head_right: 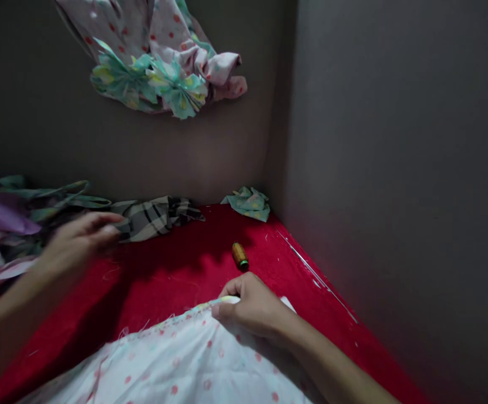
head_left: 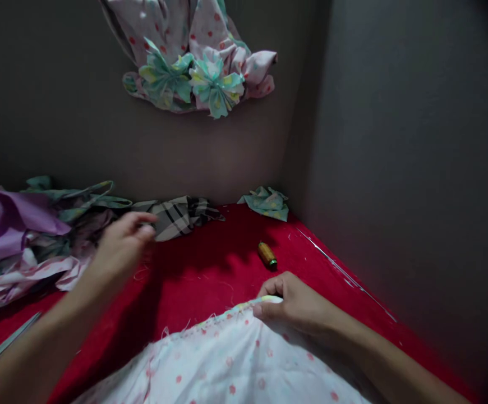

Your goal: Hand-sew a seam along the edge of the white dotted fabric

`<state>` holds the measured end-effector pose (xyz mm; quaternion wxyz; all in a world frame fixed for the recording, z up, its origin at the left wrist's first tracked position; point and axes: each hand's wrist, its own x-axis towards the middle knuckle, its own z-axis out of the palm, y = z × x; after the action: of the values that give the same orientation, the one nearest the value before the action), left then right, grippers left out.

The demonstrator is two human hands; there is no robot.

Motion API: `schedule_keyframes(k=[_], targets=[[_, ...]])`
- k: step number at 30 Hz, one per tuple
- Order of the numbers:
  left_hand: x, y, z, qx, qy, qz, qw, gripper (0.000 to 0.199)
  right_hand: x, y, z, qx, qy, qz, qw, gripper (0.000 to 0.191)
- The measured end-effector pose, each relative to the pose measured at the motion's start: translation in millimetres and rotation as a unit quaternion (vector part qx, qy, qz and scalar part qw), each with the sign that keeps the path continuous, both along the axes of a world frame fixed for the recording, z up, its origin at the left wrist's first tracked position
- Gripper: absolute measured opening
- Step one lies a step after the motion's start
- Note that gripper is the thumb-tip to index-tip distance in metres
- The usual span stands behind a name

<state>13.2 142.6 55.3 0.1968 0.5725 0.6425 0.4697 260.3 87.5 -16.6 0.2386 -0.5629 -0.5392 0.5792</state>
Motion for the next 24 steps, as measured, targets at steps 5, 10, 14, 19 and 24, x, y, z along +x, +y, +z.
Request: schedule_keyframes(k=[5, 10, 14, 19, 24], targets=[[74, -65, -38.5, -0.234, -0.16, -0.313, 0.907, 0.013, 13, 3, 5.3, 0.056, -0.017, 0.055, 0.997, 0.016], [79, -78, -71.1, -0.136, -0.017, -0.296, 0.946, 0.015, 17, 8, 1.5, 0.059, 0.005, 0.094, 0.994, 0.009], [72, -74, -79.4, -0.119, 0.022, -0.302, 0.946, 0.019, 14, 6, -6.8, 0.07, -0.017, 0.063, 0.995, 0.01], [72, -79, -81.5, -0.129, 0.048, -0.294, 0.946, 0.022, 11, 0, -12.4, 0.071, -0.024, 0.026, 0.997, 0.012], [72, -78, -80.3, -0.137, 0.054, -0.304, 0.941, 0.024, 12, 1, -6.5, 0.054, -0.008, 0.021, 0.998, 0.016]])
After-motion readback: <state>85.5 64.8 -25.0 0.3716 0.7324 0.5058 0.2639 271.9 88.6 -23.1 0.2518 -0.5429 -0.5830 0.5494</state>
